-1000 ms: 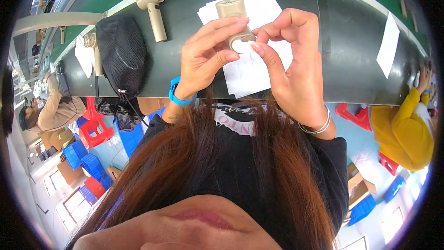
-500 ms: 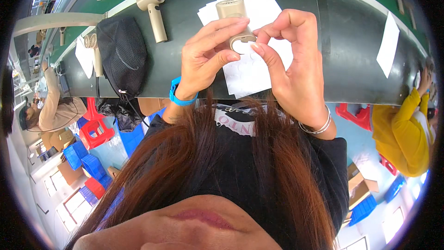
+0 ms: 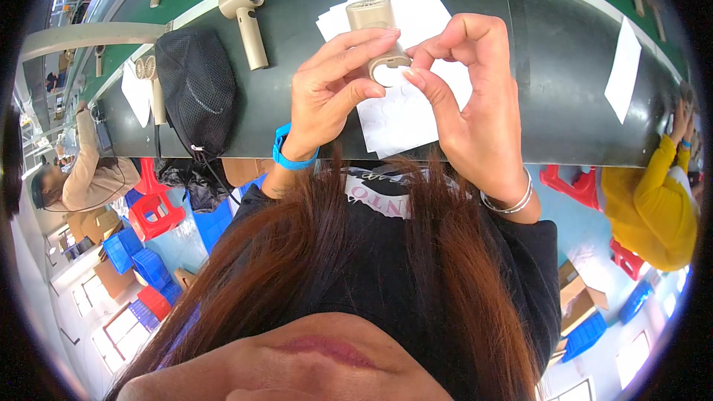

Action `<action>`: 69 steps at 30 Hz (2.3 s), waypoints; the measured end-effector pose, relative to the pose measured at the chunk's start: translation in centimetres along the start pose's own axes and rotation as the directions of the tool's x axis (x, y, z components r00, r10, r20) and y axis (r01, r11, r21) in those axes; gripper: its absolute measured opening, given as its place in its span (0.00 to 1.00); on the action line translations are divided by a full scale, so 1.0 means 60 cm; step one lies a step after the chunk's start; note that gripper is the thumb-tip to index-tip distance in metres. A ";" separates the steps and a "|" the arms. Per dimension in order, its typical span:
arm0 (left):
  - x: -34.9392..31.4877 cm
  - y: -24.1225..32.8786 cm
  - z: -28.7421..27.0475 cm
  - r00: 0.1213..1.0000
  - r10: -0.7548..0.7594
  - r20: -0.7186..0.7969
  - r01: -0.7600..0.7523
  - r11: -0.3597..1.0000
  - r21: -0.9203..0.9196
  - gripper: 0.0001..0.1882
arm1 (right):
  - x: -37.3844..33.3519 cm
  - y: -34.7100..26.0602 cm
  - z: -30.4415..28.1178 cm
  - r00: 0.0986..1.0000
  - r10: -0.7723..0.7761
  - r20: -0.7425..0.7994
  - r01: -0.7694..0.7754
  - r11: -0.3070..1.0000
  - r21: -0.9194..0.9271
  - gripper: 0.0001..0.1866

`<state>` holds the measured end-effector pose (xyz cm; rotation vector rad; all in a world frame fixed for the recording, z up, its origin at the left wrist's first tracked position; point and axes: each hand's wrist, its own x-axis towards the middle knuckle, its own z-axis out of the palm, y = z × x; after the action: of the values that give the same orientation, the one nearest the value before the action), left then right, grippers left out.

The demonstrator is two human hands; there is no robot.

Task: The person peels adhesive pads from sheets by hand and attaches them onto the bases of portable handheld fans, taking the fans from and placing them onto a conveyor belt.

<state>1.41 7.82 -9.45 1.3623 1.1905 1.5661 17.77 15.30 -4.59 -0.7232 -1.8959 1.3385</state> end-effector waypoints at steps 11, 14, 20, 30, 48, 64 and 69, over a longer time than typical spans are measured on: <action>0.001 -0.001 0.002 1.000 0.017 -0.013 -0.016 1.000 0.024 0.22 | 0.005 0.007 0.000 0.996 -0.083 -0.042 0.081 0.996 -0.047 0.18; 0.002 0.000 0.002 1.000 0.012 -0.007 -0.012 0.999 0.036 0.22 | 0.005 0.009 -0.001 0.995 -0.086 -0.041 0.084 0.995 -0.056 0.19; 0.002 0.002 0.002 1.000 -0.002 -0.003 0.002 0.998 0.055 0.22 | 0.003 0.002 -0.001 1.000 -0.002 -0.018 0.001 1.000 -0.029 0.19; 0.003 0.009 0.002 0.999 -0.034 0.025 0.033 0.999 0.029 0.20 | 0.002 -0.008 -0.001 0.999 0.004 -0.034 -0.007 0.996 -0.086 0.20; -0.003 0.012 0.019 0.997 -0.078 -0.028 0.072 0.984 -0.164 0.16 | -0.001 -0.011 0.003 0.998 0.012 -0.057 -0.019 0.992 -0.121 0.22; -0.009 0.004 0.029 0.996 -0.054 -0.064 0.051 0.997 -0.051 0.16 | 0.004 -0.020 -0.013 0.990 -0.096 0.101 0.137 0.801 -0.583 0.20; -0.011 -0.016 0.028 0.974 0.086 -0.212 -0.093 0.995 -0.022 0.16 | 0.010 0.005 -0.019 0.989 0.074 0.126 -0.035 0.956 -0.290 0.19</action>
<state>3.15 7.80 -10.58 1.2690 1.2380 1.8222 18.34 16.50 -4.50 -0.8516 -2.2244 1.1820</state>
